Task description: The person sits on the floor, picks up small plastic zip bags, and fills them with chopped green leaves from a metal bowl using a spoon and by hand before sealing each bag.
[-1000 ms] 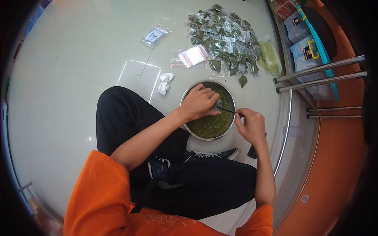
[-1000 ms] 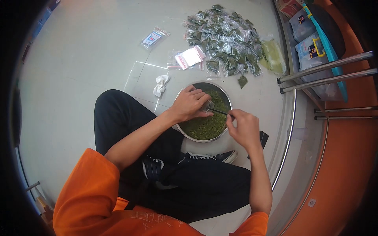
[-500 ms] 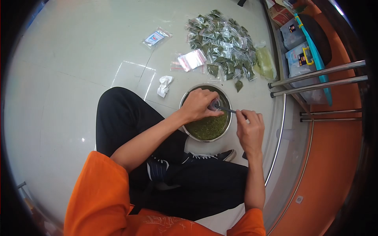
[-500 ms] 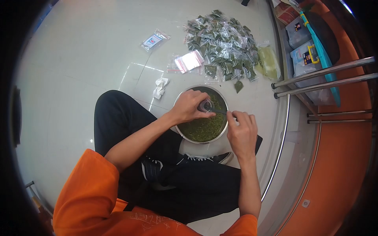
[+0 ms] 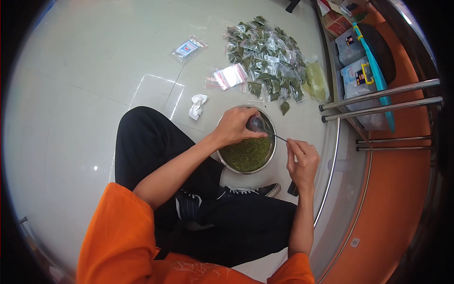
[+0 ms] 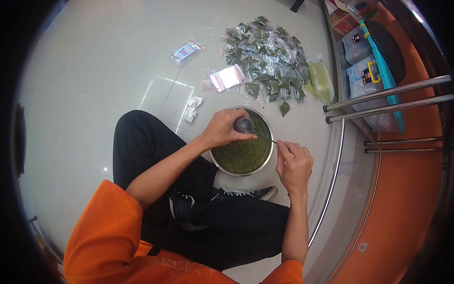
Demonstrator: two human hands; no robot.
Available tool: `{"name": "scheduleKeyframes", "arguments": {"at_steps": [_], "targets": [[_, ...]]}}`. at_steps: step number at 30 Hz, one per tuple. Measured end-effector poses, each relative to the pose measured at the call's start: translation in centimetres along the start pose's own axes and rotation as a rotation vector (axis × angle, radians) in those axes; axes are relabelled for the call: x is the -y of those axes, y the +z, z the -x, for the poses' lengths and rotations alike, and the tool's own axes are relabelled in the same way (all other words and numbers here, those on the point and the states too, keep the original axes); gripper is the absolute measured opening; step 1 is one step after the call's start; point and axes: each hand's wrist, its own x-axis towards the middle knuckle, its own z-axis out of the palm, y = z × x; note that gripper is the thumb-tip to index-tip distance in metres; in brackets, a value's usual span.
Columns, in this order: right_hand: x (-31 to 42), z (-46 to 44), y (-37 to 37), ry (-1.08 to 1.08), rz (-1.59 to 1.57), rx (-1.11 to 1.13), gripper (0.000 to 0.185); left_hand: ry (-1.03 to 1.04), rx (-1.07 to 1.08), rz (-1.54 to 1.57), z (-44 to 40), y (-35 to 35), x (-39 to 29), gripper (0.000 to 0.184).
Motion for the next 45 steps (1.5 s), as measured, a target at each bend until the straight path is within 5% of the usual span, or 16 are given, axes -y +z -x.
{"name": "scheduleKeyframes", "arguments": {"at_steps": [10, 12, 16, 20, 22, 32, 45], "targets": [[-3.0, 1.4, -0.1, 0.428, -0.335, 0.036, 0.008, -0.323, 0.031, 0.293, 0.0, 0.3, 0.8, 0.056], [-4.3, 2.3, 1.7, 0.559, -0.401, 0.209, 0.012, -0.405, -0.005, 0.354, 0.3, 0.5, 0.7, 0.056], [-5.9, 3.8, 6.6, 0.44, -0.424, 0.462, 0.024, -0.678, 0.084, 0.585, 0.8, 1.2, 0.0, 0.054], [-2.5, 0.7, 5.6, 0.341, -0.442, 0.197, 0.029, -0.681, 0.13, 0.795, 2.0, 2.7, -1.4, 0.05], [-0.4, 0.4, 5.3, 0.626, -0.908, 0.123, 0.033, -0.599, 0.293, 0.854, 2.3, 2.3, -2.7, 0.046], [0.2, 0.3, 4.0, 0.879, -1.223, 0.088, 0.018, -0.437, 0.214, 0.93, 1.9, 1.6, -3.0, 0.01], [-0.2, 0.5, 3.6, 0.888, -1.278, 0.089, 0.009, -0.433, 0.229, 0.83, 1.6, 0.8, -3.7, 0.012]]}}
